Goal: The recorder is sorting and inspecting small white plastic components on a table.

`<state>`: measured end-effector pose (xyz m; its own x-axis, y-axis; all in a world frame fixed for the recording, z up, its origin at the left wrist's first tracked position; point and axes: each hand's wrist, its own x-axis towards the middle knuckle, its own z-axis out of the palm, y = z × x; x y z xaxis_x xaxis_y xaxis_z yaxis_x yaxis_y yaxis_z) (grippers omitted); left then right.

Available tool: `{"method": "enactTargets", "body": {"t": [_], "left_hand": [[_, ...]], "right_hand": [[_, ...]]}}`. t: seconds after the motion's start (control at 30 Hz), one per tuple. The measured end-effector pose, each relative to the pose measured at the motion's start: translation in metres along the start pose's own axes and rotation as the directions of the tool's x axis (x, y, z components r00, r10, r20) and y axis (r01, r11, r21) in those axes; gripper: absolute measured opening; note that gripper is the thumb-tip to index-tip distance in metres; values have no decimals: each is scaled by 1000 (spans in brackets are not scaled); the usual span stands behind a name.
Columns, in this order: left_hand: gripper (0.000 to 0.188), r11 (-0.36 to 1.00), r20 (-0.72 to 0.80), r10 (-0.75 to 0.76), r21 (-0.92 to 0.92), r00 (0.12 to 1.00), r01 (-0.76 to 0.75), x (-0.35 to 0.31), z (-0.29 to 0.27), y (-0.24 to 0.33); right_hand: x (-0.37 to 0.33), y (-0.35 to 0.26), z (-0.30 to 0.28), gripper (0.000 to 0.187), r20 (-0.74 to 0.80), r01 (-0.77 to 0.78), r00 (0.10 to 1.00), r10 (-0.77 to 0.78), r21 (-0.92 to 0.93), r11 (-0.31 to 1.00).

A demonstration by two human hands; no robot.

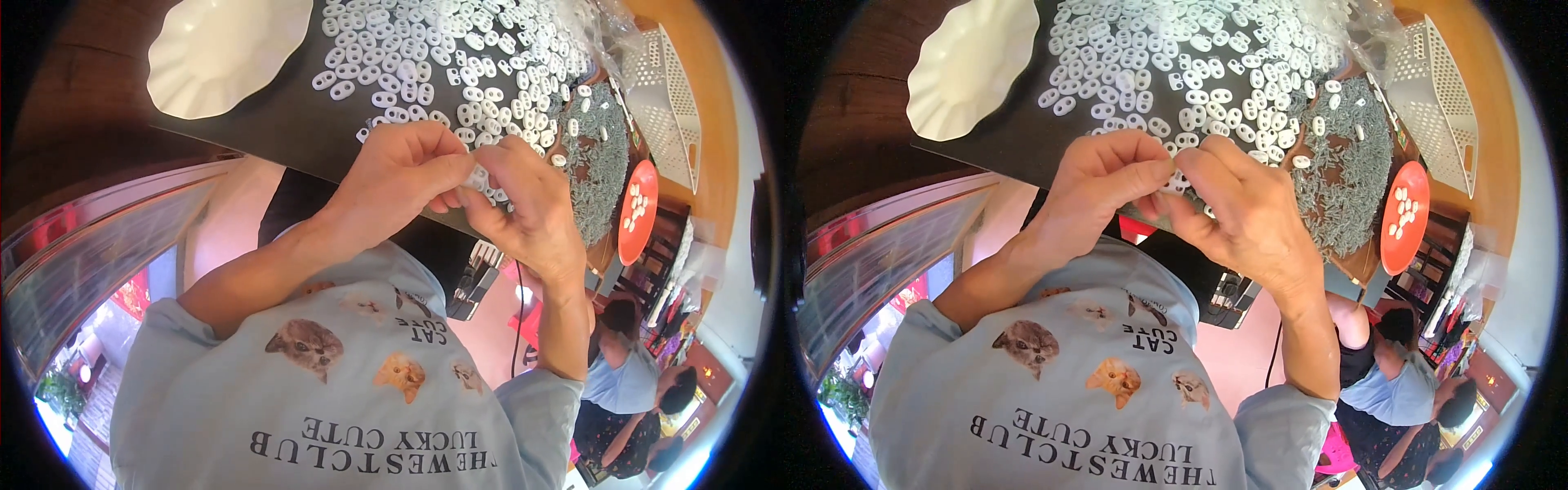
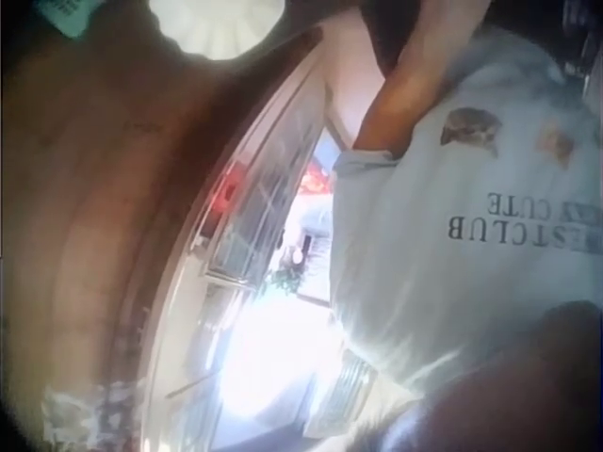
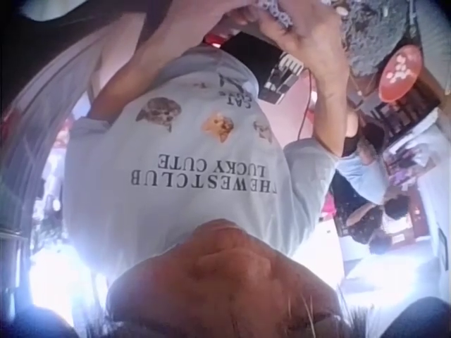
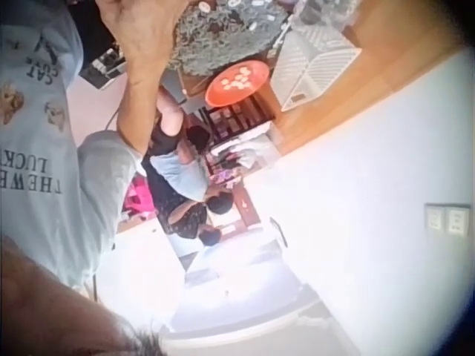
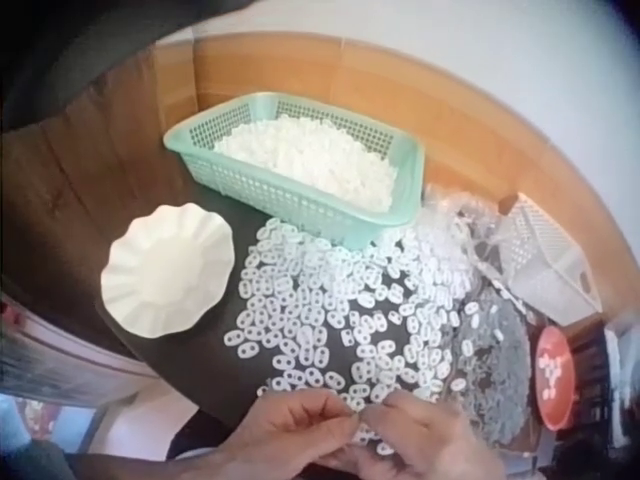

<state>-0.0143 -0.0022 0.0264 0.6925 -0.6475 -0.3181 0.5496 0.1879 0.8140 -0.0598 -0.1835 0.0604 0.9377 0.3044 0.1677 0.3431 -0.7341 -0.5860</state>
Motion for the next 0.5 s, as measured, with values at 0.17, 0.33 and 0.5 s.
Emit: {"method": "enactTargets", "body": {"t": [0.17, 0.33, 0.5], "left_hand": [[16, 999, 25, 16, -44, 1000, -15, -1, 0, -3], [16, 996, 25, -24, -82, 999, 26, -3, 2, -5], [16, 989, -60, -25, -146, 998, 16, -5, 8, -10]], "right_hand": [[-2, -3, 0, 28, 6, -10, 1000, 10, 9, 1000], [-5, -1, 0, 28, 30, -12, 999, 12, 0, 1000], [-4, -12, 3, 34, 6, 2, 1000, -1, -206, 979]]}}
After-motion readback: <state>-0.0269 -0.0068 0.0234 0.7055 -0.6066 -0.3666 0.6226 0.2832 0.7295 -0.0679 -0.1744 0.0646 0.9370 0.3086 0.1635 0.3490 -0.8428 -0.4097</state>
